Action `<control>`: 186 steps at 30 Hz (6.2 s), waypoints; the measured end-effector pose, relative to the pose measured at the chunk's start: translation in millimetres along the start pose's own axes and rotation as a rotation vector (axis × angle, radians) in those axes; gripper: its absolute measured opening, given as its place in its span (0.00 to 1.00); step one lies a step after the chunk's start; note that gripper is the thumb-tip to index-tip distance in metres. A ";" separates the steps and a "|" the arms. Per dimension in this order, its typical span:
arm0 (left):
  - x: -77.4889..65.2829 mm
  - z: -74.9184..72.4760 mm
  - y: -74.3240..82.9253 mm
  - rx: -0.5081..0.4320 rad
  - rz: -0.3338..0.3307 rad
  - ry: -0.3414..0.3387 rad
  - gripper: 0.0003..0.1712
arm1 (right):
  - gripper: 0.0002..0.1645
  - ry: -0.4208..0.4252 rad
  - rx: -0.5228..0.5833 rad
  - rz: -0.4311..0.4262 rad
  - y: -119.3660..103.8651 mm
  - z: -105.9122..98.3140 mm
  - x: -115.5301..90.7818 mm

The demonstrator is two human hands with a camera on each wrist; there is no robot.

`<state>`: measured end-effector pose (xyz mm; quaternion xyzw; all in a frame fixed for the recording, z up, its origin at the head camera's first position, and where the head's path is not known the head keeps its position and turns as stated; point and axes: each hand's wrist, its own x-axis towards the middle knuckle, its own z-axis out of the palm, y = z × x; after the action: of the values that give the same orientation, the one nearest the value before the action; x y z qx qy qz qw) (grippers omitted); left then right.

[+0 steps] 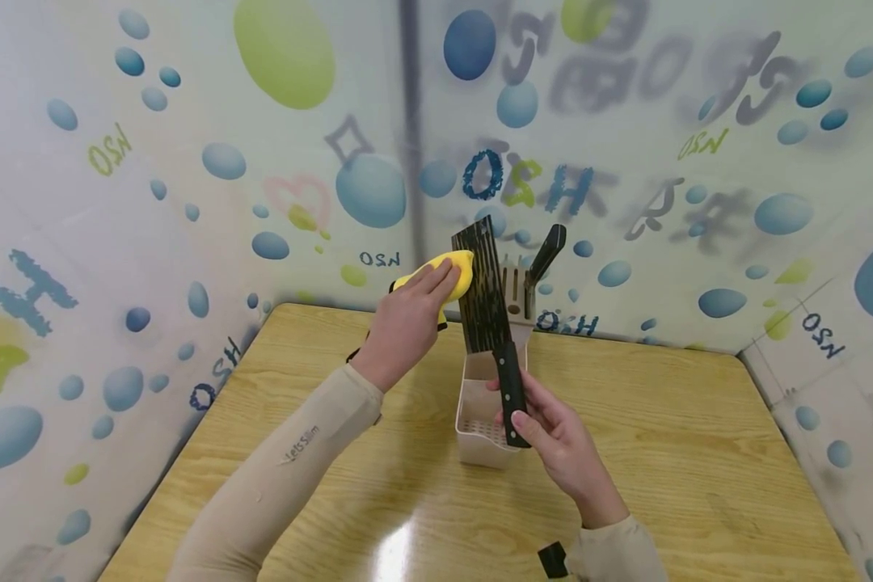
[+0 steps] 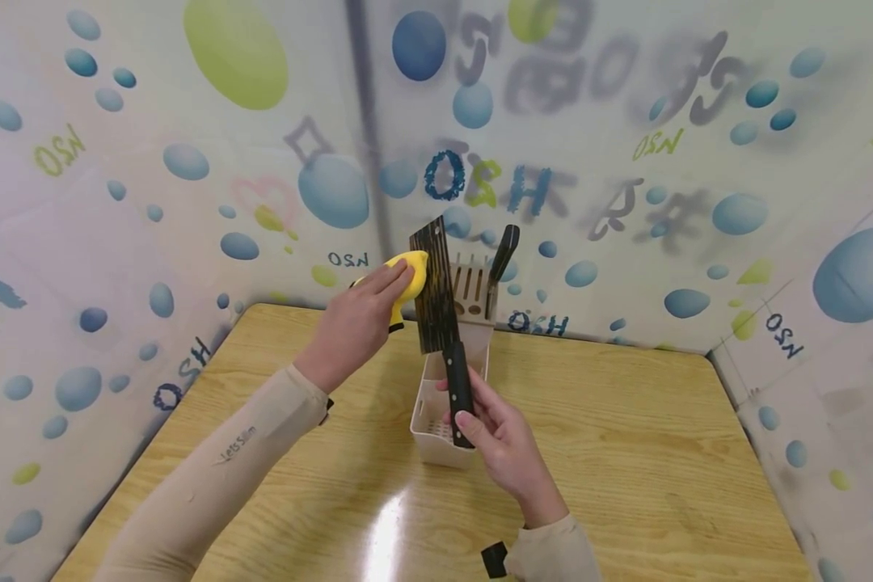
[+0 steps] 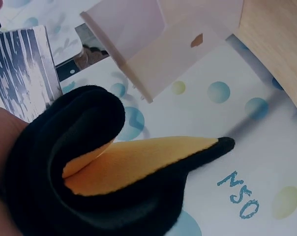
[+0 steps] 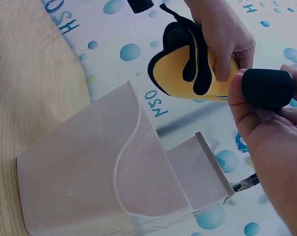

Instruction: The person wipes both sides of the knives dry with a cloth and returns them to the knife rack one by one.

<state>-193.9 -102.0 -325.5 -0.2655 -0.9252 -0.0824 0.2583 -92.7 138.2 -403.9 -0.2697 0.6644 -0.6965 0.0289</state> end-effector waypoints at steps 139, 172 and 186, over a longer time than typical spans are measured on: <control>-54.4 -12.7 71.6 0.125 0.386 0.083 0.29 | 0.37 0.190 -0.150 0.062 -8.5 -3.1 6.8; -54.7 -15.1 71.0 0.167 0.367 0.095 0.32 | 0.39 0.214 -0.185 0.060 -10.3 -2.4 7.6; -70.7 -15.9 82.4 0.123 0.410 0.045 0.31 | 0.35 0.234 -0.222 0.083 -8.2 -6.2 5.4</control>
<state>-91.7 -68.7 -347.6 -0.4302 -0.8490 0.0225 0.3059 -97.3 142.6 -394.1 -0.1605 0.7468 -0.6435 -0.0500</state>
